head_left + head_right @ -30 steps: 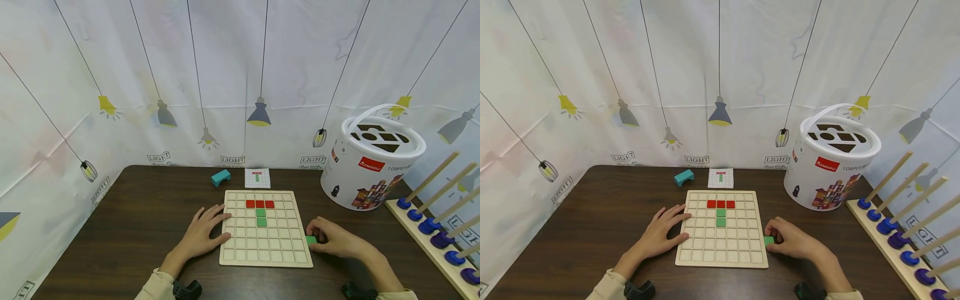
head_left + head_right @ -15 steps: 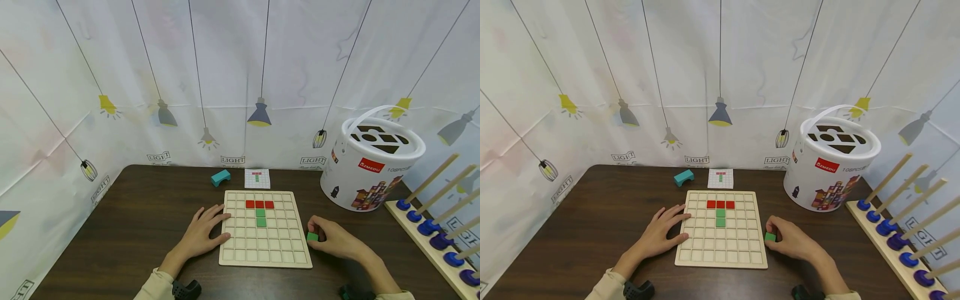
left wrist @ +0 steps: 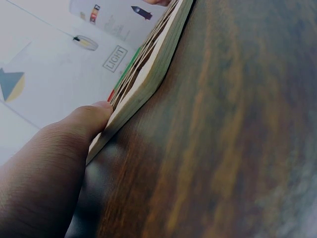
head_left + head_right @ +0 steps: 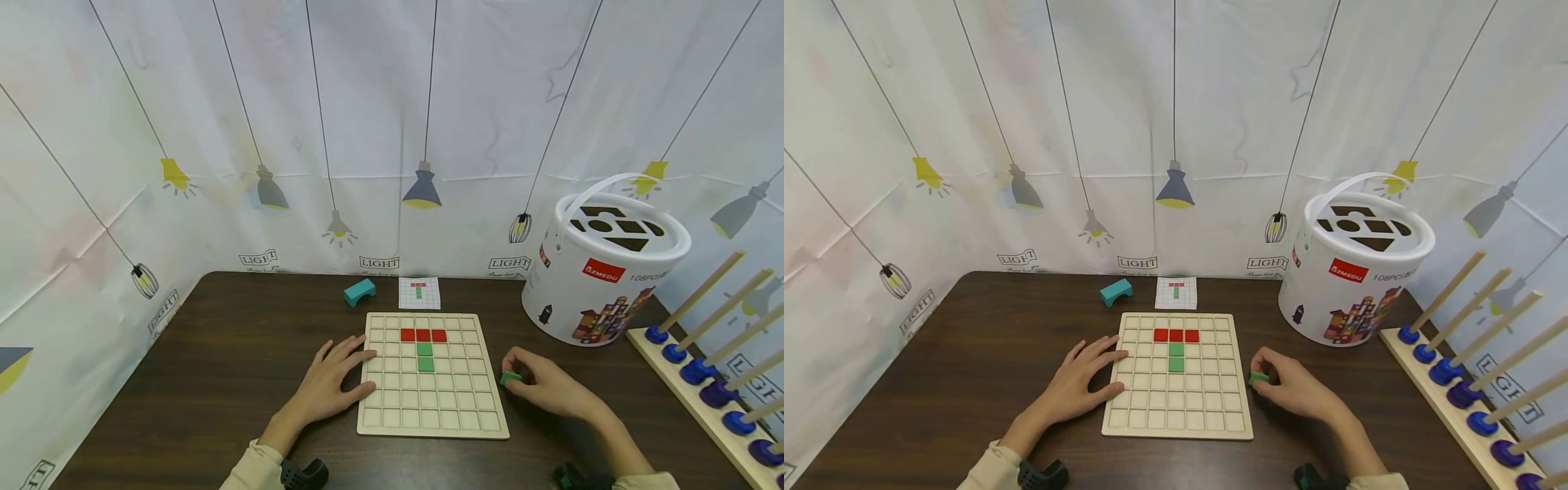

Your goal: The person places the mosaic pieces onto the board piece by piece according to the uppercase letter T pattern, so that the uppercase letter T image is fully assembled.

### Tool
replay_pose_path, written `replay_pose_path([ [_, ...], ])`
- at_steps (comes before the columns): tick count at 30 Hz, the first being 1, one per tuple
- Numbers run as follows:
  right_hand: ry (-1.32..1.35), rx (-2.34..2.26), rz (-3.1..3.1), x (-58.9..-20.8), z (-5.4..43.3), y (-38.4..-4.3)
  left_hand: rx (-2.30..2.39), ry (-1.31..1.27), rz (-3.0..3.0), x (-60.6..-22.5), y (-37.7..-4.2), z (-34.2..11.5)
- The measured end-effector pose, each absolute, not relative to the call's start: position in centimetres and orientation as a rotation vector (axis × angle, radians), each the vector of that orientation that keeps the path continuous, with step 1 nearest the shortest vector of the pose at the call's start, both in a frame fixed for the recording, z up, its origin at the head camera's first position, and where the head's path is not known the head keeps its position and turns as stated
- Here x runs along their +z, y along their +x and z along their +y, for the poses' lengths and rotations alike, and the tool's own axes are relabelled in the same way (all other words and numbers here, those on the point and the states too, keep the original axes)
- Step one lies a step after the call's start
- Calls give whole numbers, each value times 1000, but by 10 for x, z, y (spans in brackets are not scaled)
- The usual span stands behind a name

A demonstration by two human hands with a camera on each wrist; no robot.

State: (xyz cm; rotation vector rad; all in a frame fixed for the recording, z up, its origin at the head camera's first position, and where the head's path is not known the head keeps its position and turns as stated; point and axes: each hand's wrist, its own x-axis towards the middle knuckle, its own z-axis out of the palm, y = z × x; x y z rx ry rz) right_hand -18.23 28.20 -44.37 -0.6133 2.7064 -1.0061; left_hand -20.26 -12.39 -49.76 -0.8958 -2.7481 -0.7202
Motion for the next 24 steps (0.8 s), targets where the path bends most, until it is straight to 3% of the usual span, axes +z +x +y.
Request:
replay_pose_path([
  [24,-627,-1219,2707,-441,253,-190,-703,-904,-2722,-495,-201,-122],
])
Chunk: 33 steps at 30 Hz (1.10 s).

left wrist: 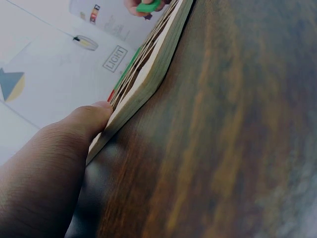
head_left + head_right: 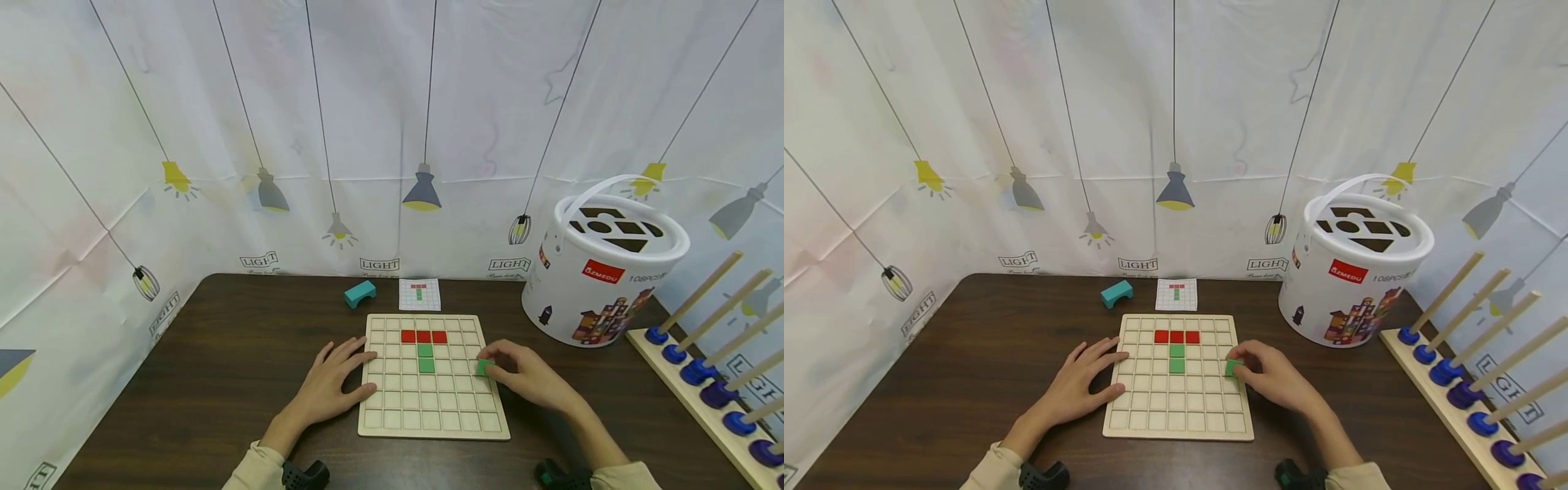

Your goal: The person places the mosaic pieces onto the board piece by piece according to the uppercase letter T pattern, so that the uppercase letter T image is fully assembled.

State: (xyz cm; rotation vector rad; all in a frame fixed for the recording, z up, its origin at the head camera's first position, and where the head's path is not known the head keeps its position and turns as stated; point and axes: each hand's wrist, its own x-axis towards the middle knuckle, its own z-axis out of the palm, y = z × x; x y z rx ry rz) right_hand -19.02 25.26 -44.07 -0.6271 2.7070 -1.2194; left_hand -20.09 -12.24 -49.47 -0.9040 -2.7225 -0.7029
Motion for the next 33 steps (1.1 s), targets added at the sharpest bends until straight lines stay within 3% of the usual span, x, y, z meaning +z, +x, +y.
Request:
replay_pose_path([
  [33,-761,-1278,2613,-445,209,-198,-713,-897,-2726,-496,-201,-122],
])
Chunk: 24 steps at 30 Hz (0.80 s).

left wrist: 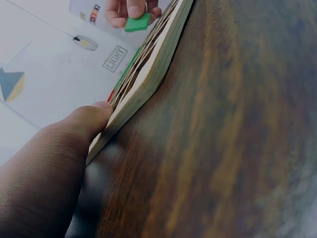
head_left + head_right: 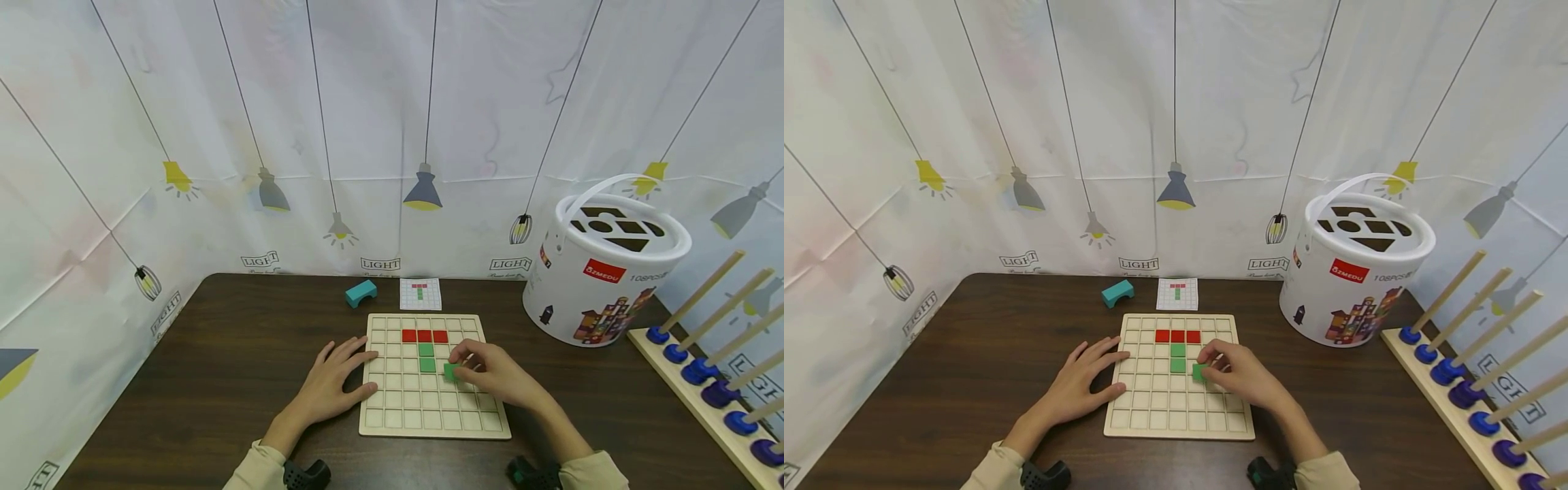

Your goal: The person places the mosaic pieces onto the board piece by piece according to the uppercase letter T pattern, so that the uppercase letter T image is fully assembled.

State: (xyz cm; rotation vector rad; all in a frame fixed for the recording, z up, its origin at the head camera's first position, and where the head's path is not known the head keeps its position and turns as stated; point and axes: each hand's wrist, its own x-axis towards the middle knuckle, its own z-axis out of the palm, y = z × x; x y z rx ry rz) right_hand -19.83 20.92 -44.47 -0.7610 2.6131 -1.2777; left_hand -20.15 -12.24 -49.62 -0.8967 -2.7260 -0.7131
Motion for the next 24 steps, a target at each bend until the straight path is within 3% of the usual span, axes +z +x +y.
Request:
replay_pose_path([
  [24,-716,-1299,2630,-443,184,-196,-720,-902,-2741,-498,-202,-124],
])
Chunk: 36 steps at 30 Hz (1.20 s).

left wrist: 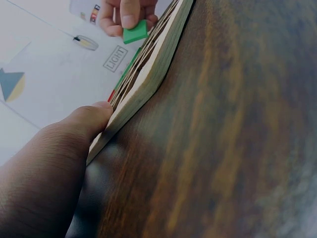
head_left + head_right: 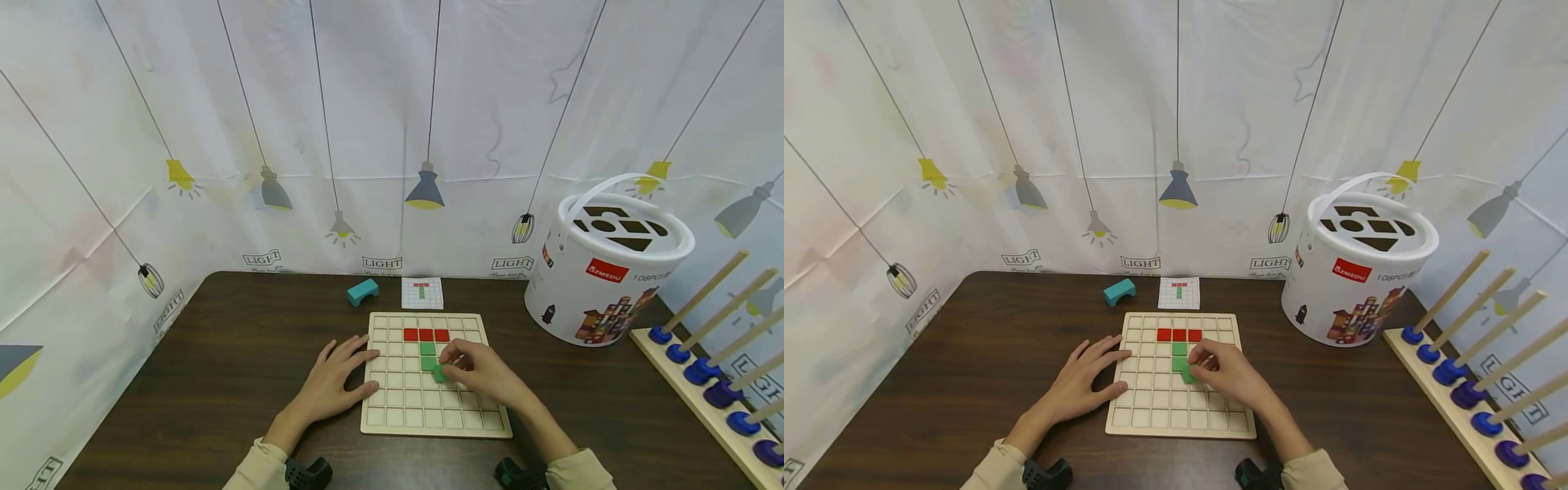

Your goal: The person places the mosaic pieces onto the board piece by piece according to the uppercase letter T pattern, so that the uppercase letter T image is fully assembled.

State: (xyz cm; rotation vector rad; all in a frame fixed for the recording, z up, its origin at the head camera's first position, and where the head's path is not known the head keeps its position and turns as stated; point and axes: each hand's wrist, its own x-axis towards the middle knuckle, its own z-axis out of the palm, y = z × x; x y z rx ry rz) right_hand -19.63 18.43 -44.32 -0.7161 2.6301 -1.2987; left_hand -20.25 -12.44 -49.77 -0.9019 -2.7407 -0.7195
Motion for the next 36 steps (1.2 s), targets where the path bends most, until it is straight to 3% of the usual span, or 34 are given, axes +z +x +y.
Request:
replay_pose_path([
  [25,-654,-1089,2794,-446,163,-192,-709,-892,-2758,-498,-203,-126],
  [36,-752,-1149,2738,-444,183,-189,-724,-894,-2742,-497,-202,-123],
])
